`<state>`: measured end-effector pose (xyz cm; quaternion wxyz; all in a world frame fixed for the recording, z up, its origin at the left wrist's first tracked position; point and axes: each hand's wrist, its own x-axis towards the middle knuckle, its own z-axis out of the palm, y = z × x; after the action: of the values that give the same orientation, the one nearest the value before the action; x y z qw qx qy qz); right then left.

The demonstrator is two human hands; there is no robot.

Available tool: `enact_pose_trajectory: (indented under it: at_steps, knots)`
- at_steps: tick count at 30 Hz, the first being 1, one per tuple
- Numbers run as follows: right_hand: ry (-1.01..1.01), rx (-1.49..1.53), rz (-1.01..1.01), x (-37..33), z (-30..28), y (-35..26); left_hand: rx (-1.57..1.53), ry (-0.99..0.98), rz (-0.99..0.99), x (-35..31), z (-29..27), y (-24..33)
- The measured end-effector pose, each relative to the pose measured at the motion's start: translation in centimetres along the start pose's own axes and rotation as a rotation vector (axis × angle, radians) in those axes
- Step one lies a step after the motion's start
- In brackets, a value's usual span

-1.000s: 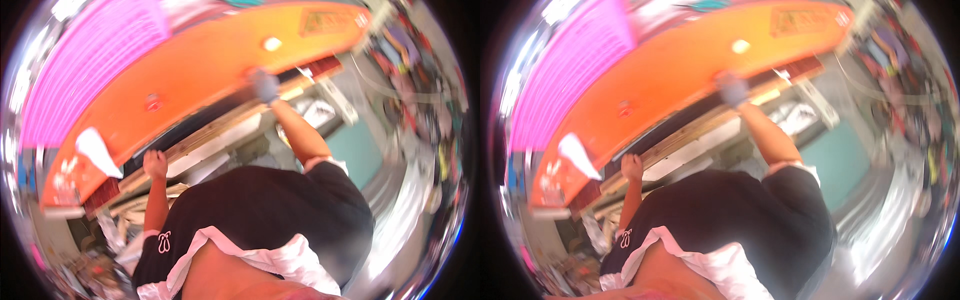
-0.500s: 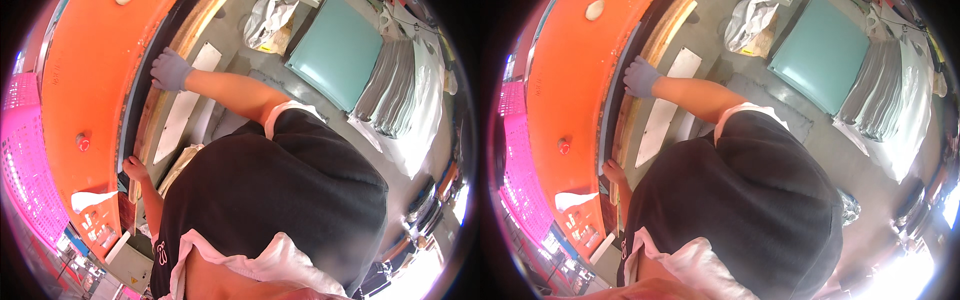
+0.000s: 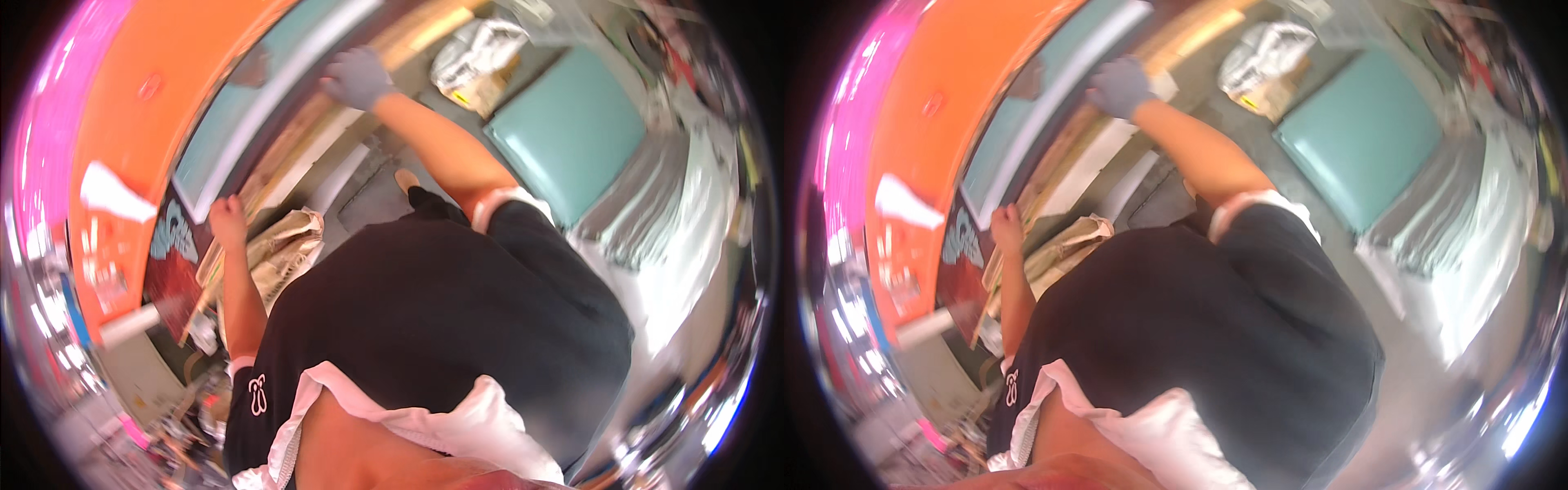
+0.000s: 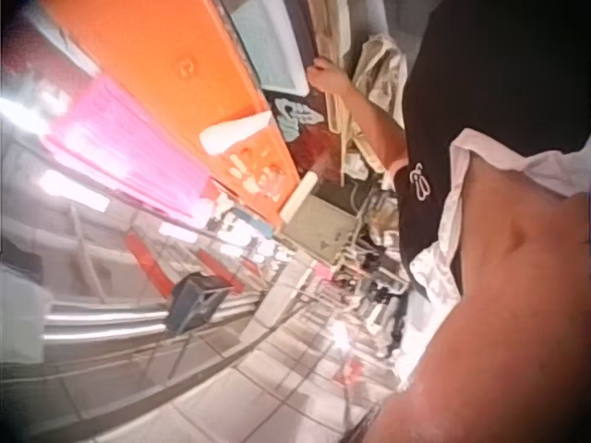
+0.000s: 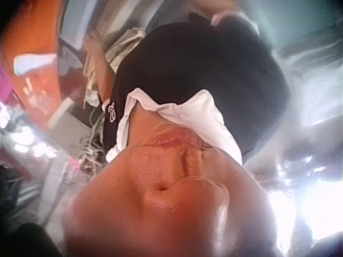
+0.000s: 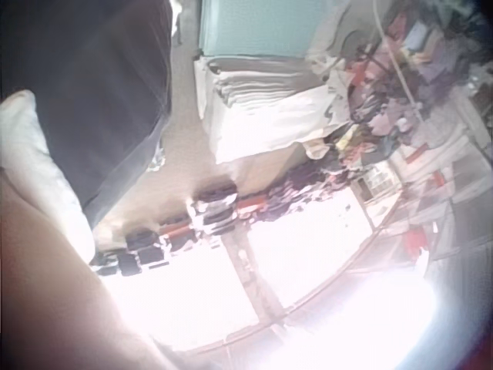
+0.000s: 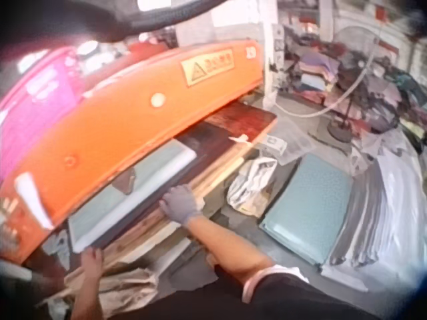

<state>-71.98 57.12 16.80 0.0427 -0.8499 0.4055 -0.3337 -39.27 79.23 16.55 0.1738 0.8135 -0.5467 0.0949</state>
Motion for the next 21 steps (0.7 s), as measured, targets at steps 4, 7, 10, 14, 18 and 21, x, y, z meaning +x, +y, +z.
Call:
enact_pose_trajectory:
  at_steps: [4, 7, 10, 14, 18, 21]
  knots:
    - [0.119, -0.067, 0.021, -5.9, -3.3, -0.6, 0.016, 0.031, 0.022, -7.1, -2.5, 4.2]
    - [0.185, -0.093, -0.060, -9.8, -5.6, -1.0, -0.061, 0.065, 0.013, -11.7, -3.4, 6.5]
    - [0.214, -0.090, -0.124, -13.3, -7.6, -1.3, -0.100, 0.115, 0.036, -16.0, -4.2, 8.2]
    - [0.045, -0.051, -0.040, -16.5, -9.3, -0.9, -0.171, 0.168, 0.087, -19.1, -4.2, 9.5]
    - [0.045, 0.050, -0.008, -15.0, -10.1, -0.3, -0.192, 0.164, 0.092, -21.0, -4.0, 11.3]
    - [-0.015, 0.072, -0.034, -10.2, -8.6, -1.3, -0.205, 0.146, 0.098, -21.3, -4.4, 12.5]
